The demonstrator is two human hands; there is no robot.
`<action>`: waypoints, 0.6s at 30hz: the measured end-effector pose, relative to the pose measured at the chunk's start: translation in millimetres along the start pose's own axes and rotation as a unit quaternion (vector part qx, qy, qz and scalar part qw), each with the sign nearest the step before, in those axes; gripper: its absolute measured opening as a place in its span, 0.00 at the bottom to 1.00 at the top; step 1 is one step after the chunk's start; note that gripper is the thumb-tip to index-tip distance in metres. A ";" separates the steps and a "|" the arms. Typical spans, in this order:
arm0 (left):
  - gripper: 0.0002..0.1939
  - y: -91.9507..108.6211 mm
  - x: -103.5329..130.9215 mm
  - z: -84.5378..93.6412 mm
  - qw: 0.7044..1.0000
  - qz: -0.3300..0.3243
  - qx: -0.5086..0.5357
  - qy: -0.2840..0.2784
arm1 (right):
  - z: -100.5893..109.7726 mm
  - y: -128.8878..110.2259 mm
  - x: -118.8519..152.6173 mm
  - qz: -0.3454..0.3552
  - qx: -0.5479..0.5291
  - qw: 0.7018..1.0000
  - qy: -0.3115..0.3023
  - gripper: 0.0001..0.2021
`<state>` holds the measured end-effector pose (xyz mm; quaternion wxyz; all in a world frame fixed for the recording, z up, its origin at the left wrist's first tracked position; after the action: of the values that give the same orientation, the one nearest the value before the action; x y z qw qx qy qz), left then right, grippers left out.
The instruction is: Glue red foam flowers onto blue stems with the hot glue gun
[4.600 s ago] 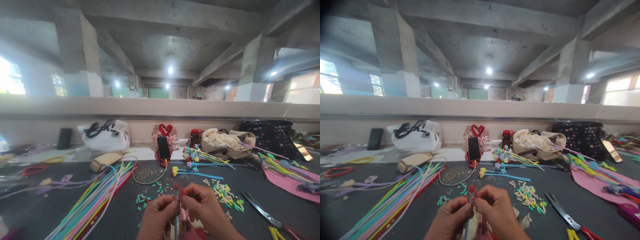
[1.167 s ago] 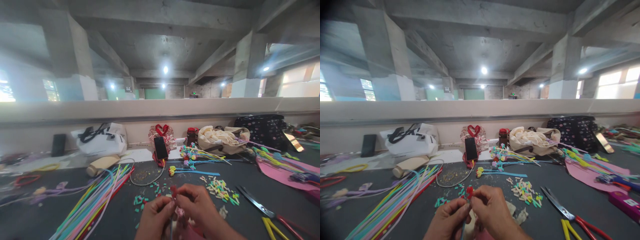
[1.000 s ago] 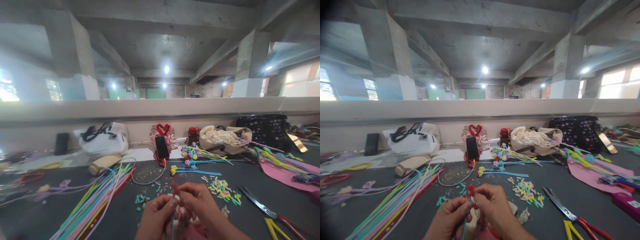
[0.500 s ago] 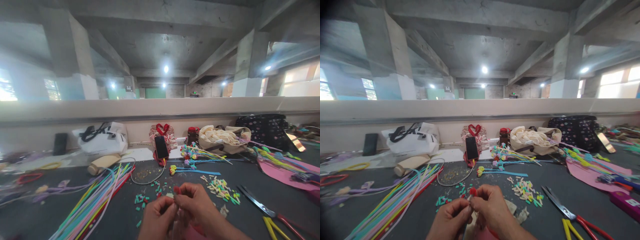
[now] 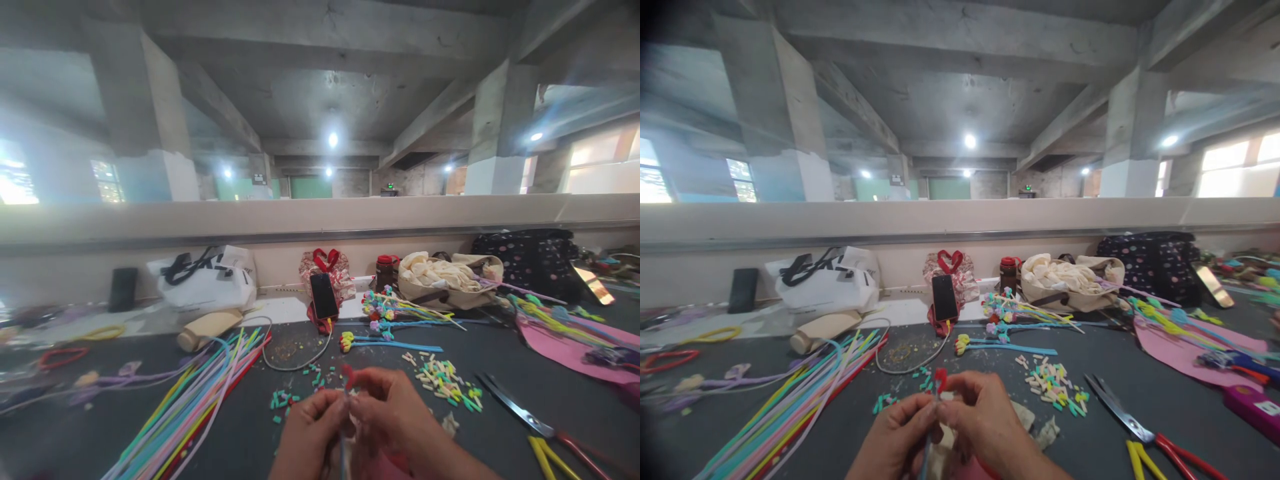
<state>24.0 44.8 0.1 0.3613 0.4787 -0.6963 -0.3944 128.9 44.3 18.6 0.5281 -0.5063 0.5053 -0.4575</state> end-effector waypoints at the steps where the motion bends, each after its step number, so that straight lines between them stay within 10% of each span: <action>1: 0.14 -0.5 -0.2 0.6 1.000 0.018 0.025 -0.005 | 1.3 -0.1 -0.4 -0.005 0.008 1.000 0.005 0.13; 18: 0.07 2.1 15.3 -11.8 0.968 0.143 0.174 -0.108 | 18.4 -18.5 3.1 0.073 0.153 0.985 0.035 0.15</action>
<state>29.3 28.3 9.0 0.2473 0.3841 -0.8505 -0.2607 148.0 41.3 36.4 0.6139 -0.3647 0.4829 -0.5069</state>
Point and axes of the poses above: each hand's wrist, its own x-axis away from the middle knuckle, its own z-axis out of the back of the hand, y = z × x, the point moved 7 cm from there along -x, towards the middle knuckle, and after that the axes turned 1 degree about x, right-handed, at the moved point
